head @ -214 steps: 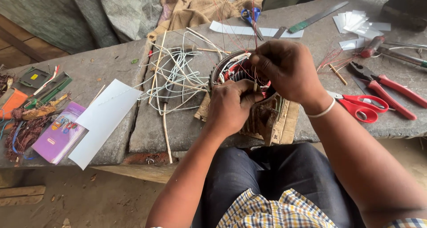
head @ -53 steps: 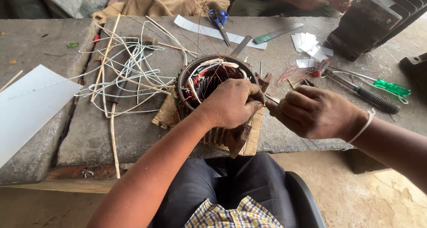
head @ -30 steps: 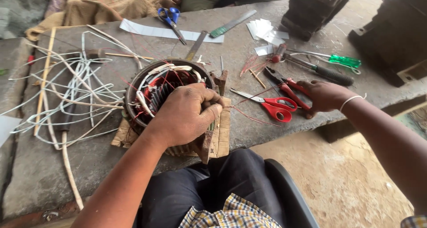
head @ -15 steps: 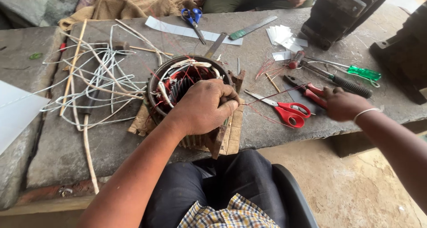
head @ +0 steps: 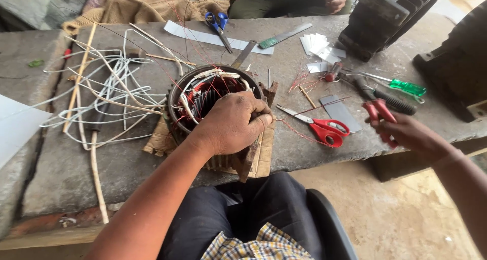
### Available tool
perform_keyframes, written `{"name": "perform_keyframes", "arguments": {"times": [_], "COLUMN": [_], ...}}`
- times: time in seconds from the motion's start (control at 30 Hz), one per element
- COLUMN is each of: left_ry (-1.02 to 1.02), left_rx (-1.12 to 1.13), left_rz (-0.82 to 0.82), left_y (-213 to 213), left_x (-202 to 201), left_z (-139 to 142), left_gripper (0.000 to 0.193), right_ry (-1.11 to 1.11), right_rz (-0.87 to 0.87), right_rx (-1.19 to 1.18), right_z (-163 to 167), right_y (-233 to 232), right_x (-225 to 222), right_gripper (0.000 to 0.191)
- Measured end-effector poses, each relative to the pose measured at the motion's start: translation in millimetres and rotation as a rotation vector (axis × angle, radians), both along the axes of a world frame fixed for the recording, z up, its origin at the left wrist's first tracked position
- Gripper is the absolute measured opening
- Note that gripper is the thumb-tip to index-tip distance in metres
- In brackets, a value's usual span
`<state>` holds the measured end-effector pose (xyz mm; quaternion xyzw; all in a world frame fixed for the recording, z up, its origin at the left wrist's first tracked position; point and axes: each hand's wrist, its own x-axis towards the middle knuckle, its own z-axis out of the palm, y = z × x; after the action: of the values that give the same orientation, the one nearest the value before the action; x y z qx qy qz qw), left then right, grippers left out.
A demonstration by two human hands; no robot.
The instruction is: The person removes old copper windings from an electric motor stator, pulling wire out of the slots by hand and cutting it with pliers and scissors, setting the scrap wire on the workbench. Near the end the person picks up a smartphone and uses it.
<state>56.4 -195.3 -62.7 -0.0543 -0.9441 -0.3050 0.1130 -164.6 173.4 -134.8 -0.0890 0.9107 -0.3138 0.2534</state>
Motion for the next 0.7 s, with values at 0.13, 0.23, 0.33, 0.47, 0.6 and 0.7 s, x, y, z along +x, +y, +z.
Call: {"name": "perform_keyframes", "arguments": {"times": [0.13,0.23,0.33,0.47,0.6,0.7], "left_ry": [-0.044,-0.069,-0.023,0.027,-0.038,-0.071], "left_rx": [-0.024,-0.059,-0.098,-0.105,-0.121,-0.114], "left_rz": [0.035,0.063,0.061,0.079,0.09,0.1], "left_y": [0,2,3,6,10,12], "left_x": [-5,-8,-8,-6,-5,-4], "left_z": [-4,-6,-8,-8,-4,0], "left_gripper": [0.03,0.03,0.031,0.031,0.029,0.03], "right_ry": [-0.394,-0.188,0.21,0.382,0.317,0.389], "right_rz": [-0.008,0.272,0.379,0.397,0.385,0.472], "right_rx": [-0.577,-0.164,0.329,0.438,0.515,0.404], "right_z": [-15,-11,11,45,61,67], "right_y": [48,46,20,-31,-63,-75], "right_x": [23,39,67,100,116,121], "right_gripper": [0.052,0.051,0.069,0.079,0.068,0.071]}}
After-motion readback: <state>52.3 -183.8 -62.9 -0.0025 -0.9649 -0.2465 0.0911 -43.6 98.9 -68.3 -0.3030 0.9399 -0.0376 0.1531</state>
